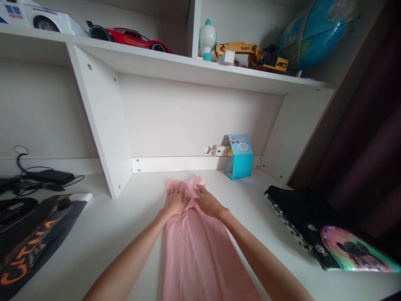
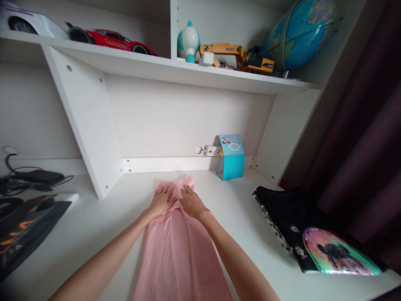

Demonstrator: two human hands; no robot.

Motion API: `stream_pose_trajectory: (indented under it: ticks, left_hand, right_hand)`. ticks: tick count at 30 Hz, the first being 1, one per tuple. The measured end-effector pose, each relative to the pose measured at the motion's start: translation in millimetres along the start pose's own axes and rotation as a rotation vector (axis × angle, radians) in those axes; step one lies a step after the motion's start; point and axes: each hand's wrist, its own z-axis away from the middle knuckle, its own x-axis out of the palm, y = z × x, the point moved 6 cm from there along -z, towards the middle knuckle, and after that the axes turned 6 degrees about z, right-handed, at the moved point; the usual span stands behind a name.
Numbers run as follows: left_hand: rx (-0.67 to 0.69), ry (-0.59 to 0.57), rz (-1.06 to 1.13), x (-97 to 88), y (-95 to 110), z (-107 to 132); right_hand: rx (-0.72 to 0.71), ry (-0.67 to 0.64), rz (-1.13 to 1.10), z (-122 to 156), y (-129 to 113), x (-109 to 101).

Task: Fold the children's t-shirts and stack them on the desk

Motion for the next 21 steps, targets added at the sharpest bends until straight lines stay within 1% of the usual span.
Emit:
stream_pose_trajectory:
  ticks: [3,6,9,12,15,18,21]
  left_hand:
    - [-0.063,0.003,0.041,-2.0,-6,0]
    - [-0.110,0.037,0.075,-5.4,-9,1]
    - [-0.177,0.032,0.080,-3.6,-12,1]
    - [-0.256,0.006,0.039,-1.7,-17,0]
    - [-0.322,-0.028,-0.021,-4.6,-28,-3]
    - [-0.326,-0.055,-0.030,-8.3,-43,-6]
    - [-0.332,-0.128,-0.017,-4.5,-55,-7]
  right_hand:
    - [0.079,0.022,0.016,-41,13,25]
    - [0.194,0.011,0.009,-60,35,47]
    - [0.309,0.005,0.001,-63,57,62]
    - [0.399,0.011,0.001,-62,69,70]
    - [0.437,0.006,0.004,-62,73,74]
    - [0.440,-0.009,0.005,-62,72,75]
    - [0.423,-0.034,0.003,-62,71,74]
